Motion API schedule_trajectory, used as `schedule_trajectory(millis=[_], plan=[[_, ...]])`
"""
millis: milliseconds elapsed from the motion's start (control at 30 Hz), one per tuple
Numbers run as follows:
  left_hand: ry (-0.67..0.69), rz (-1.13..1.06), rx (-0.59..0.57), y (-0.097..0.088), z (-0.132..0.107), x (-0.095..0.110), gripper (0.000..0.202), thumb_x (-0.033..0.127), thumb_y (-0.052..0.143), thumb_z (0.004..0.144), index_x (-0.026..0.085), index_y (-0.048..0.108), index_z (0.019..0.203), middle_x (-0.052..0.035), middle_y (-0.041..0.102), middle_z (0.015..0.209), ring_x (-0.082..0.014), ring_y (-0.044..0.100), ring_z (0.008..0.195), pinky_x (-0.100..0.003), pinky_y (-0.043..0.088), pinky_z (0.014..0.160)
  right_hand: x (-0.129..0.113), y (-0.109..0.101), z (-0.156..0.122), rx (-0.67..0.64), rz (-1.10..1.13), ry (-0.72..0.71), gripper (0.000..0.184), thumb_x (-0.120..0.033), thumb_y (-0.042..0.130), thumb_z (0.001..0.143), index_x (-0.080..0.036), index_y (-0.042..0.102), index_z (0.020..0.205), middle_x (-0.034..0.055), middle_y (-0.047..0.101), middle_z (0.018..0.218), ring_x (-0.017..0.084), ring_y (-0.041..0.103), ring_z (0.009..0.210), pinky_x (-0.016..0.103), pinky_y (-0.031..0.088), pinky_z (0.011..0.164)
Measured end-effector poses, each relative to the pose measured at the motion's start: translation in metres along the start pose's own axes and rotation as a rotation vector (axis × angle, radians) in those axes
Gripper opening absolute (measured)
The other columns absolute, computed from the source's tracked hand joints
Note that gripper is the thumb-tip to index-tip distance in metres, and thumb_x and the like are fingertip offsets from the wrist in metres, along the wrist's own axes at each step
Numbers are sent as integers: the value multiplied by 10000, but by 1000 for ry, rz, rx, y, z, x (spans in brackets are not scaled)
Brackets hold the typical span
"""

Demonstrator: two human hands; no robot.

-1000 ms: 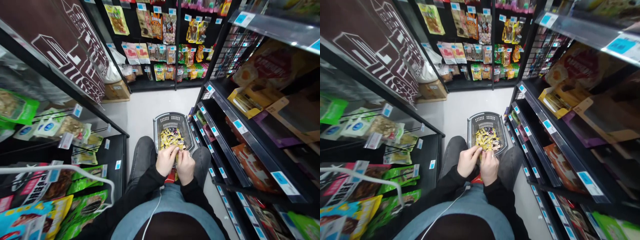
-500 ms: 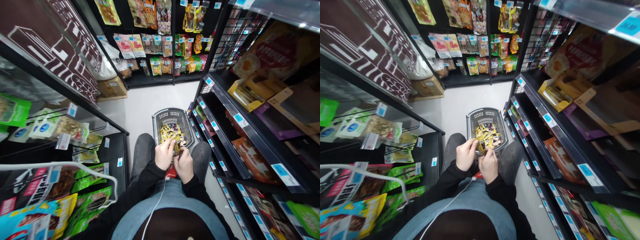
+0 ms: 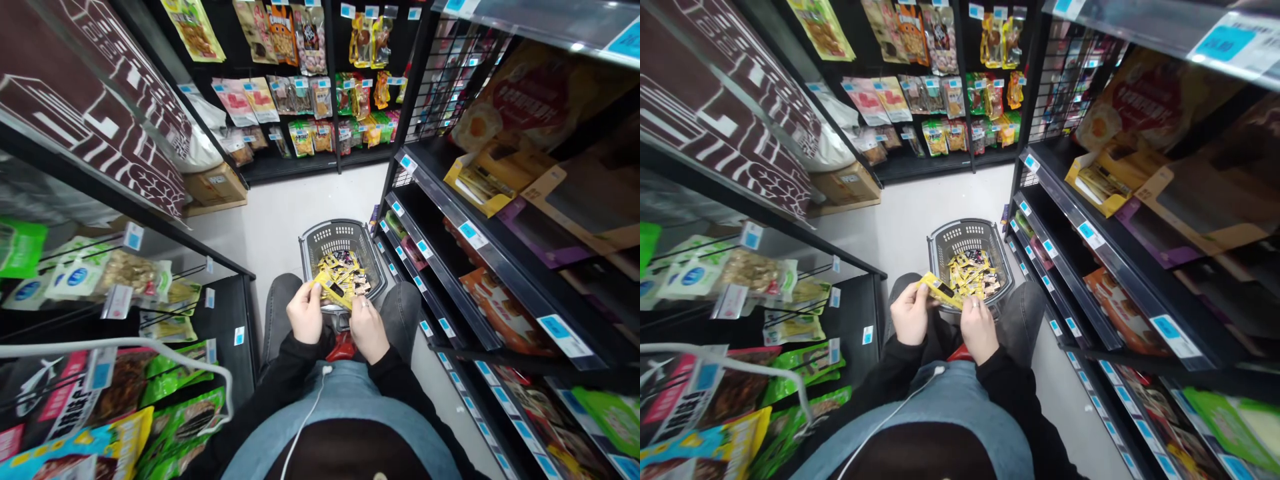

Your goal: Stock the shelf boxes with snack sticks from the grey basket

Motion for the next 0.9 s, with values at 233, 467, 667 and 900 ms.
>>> schedule_trajectory(millis=[233, 467, 667, 900], plan=[[-53, -56, 63, -11, 12, -11, 367, 461, 595, 687, 113, 632, 799, -10, 611, 685, -130, 595, 572, -223, 527, 446, -2, 2, 1, -66, 21, -46, 322, -33, 372, 828, -80, 526, 1107, 152, 570, 986, 233, 528, 883, 371, 489, 788], [-125, -172, 35, -28, 41, -14, 345, 418, 645, 641, 134, 601, 831, -11, 625, 724, -124, 604, 605, -217, 525, 459, 28, -13, -15, -110, 461, -123, 447, -49, 420, 782, -137, 455, 1219, 111, 557, 1054, 208, 505, 1025, 371, 441, 918], [-311, -387, -21, -13, 26, -15, 342, 384, 702, 578, 124, 559, 750, -6, 610, 690, -103, 576, 574, -248, 526, 503, 35, -4, -14, 39, 756, 87, 551, -205, 586, 751, -169, 420, 1275, 139, 483, 1206, 228, 510, 1089, 385, 449, 916], [-323, -454, 37, -17, 22, -18, 331, 320, 720, 557, 140, 551, 779, 6, 605, 677, -100, 569, 588, -228, 505, 509, 38, -15, -14, -81, 1128, 106, 501, -175, 575, 756, -205, 472, 1246, 89, 597, 1111, 191, 600, 976, 340, 502, 863]])
Point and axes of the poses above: each hand's wrist, its own z-axis towards the middle knuckle, its own y-axis out of the palm, x = y × z, the point moved 4 cm from there along z, towards the middle knuckle
